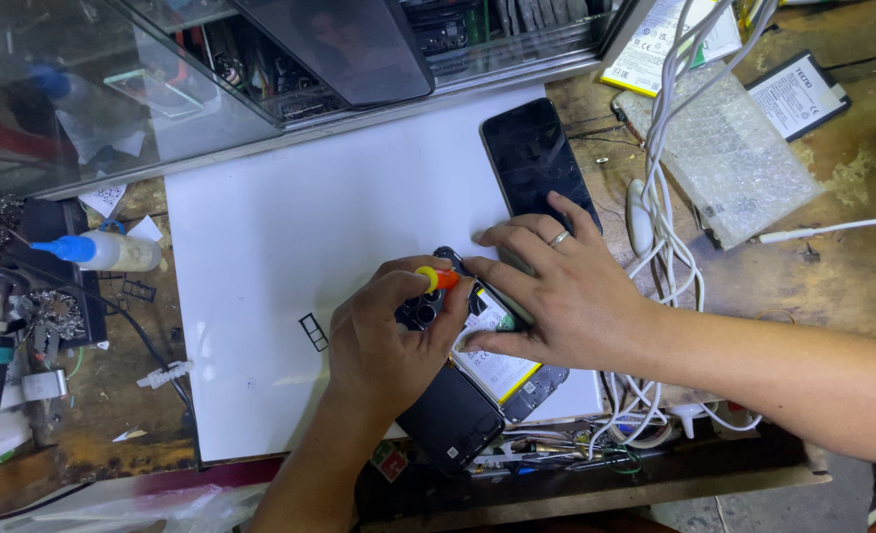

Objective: The person uses a small screwdriver to remove screws from the back of a disassembled smartphone. They then remove the camera module and place it on the table. The person continues to unscrew components and reposition the phone on the workbench.

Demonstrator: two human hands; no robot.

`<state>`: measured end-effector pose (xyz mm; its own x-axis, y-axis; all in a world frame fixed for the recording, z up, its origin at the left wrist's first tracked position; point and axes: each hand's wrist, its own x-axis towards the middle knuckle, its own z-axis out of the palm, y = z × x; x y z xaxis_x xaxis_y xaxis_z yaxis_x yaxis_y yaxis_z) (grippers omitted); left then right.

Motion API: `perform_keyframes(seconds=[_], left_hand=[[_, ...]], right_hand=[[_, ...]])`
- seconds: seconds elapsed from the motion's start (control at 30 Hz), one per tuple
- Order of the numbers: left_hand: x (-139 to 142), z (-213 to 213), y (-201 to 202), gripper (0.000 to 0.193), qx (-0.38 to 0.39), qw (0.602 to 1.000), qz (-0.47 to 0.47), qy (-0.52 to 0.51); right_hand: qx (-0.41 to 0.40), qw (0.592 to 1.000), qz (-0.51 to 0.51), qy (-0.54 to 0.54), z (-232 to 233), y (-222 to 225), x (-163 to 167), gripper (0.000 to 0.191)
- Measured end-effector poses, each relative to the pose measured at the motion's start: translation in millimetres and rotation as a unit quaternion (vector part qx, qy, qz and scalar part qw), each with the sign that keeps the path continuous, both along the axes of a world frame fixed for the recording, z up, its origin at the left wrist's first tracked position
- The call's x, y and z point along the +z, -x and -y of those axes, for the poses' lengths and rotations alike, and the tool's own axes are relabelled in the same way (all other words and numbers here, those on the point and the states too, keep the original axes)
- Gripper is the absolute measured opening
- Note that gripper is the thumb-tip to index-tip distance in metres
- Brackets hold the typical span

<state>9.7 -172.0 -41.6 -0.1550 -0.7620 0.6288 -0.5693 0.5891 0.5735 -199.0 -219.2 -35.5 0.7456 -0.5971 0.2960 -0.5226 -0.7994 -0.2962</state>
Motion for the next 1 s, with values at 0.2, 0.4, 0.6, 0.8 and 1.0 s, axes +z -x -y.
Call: perform_keyframes(seconds=[0.2, 0.4, 0.6, 0.8, 1.0], left_hand=[[1.6, 0.3, 2.4, 0.055, 0.008, 1.000, 0.009, 0.013], [4.5, 1.2, 2.7, 0.061, 0.021, 0.996, 0.065, 0.056], [4.7, 1.9, 2.7, 0.061, 0.019, 0.995, 0.074, 0.068], [6.5, -2.1, 2.8, 0.060, 0.002, 0.997, 0.074, 0.031], [7.7, -2.7, 1.2, 0.058, -0.026, 0.998, 0.062, 0.020]], right_hand=[[0.004, 1.000, 0.001, -0.002, -0.1, 1.7, -1.5, 0.070], [0.008, 1.000, -0.001, -0.003, 0.2, 3.1, -3.5, 0.068], [0.013, 1.000, -0.001, 0.001, -0.3, 4.0, -4.9, 0.063], [0.013, 1.000, 0.002, 0.004, -1.3, 4.7, -5.5, 0.061], [0.014, 1.000, -0.001, 0.010, -0.5, 5.2, -5.2, 0.060]])
